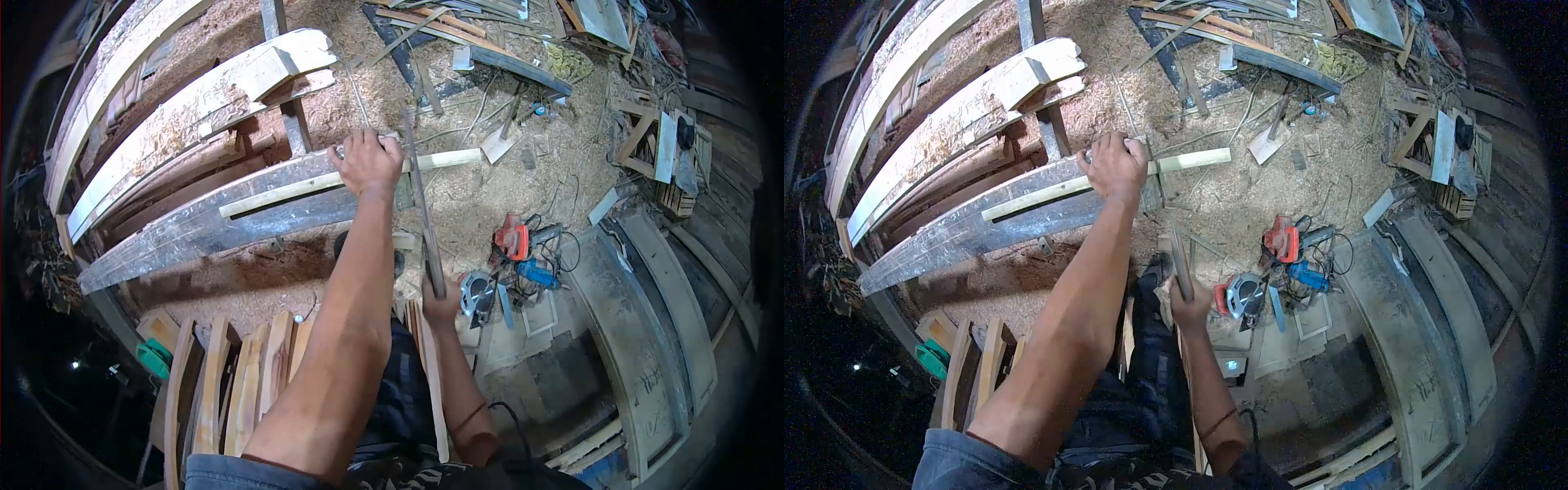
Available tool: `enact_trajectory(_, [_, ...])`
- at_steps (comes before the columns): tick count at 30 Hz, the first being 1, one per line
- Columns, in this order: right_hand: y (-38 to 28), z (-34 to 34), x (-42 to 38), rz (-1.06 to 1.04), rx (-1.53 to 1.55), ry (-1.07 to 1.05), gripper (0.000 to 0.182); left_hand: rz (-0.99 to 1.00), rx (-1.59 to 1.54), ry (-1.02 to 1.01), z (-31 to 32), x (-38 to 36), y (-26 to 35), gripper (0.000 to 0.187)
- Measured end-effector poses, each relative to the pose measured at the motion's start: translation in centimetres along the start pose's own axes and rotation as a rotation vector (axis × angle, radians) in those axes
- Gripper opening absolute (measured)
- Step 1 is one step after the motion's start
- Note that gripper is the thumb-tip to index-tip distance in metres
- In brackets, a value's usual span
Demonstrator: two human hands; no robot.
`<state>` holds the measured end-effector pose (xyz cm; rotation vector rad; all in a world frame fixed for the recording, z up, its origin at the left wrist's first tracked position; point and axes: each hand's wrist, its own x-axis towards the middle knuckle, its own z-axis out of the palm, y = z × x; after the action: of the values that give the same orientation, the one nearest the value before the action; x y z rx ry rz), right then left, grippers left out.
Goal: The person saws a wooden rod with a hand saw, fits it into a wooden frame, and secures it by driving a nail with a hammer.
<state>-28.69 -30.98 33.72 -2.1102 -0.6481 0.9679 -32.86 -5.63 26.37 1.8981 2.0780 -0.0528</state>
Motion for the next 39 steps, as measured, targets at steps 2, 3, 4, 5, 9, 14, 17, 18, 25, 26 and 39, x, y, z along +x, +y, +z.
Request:
enact_trajectory(2, [2.6, -0.8, -2.4, -0.041, 0.082, -0.011, 0.013, -0.005, -0.011, 0.012, 0.1, 0.2, 0.0, 0.037])
enact_trajectory(3, [2.8, -0.3, -1.6, -0.054, 0.043, 0.013, 0.012, -0.002, -0.016, 0.015, 0.3, -0.1, 0.0, 0.037])
enact_trajectory(4, [2.0, 0.6, 0.4, -0.049, 0.044, 0.011, 0.012, -0.002, -0.012, 0.012, 0.1, -0.2, -0.1, 0.037])
enact_trajectory(5, [0.5, 1.7, 3.2, 0.059, 0.132, -0.003, 0.013, -0.012, -0.019, -0.019, -0.3, 0.0, 0.1, 0.038])
enact_trajectory(9, [1.5, 1.4, 0.1, 0.043, 0.074, -0.010, 0.018, -0.028, -0.007, -0.083, -0.5, 0.0, 0.1, 0.038])
enact_trajectory(14, [1.4, 0.1, 1.0, 0.006, 0.089, 0.006, 0.019, -0.026, 0.008, -0.075, -0.6, 0.1, 0.2, 0.039])
enact_trajectory(17, [-0.3, 1.6, 3.8, 0.132, 0.115, -0.041, 0.017, -0.039, 0.016, -0.138, -1.4, 0.3, 0.5, 0.039])
enact_trajectory(18, [-0.9, 2.4, 3.9, 0.115, 0.166, -0.012, 0.018, 0.032, 0.028, -0.145, -1.7, 0.6, 0.3, 0.040])
enact_trajectory(25, [-3.4, 3.5, 2.4, 0.164, 0.200, 0.028, 0.021, 0.148, 0.049, -0.143, -1.3, 0.2, -0.4, 0.040])
enact_trajectory(26, [-2.7, 3.3, 2.5, 0.103, 0.159, 0.045, 0.021, 0.158, 0.046, -0.160, -1.2, 0.0, -0.5, 0.040])
enact_trajectory(39, [-3.2, 4.4, 3.6, 0.010, 0.095, 0.053, 0.024, 0.138, -0.064, 0.104, 0.0, 0.0, -1.2, 0.042])
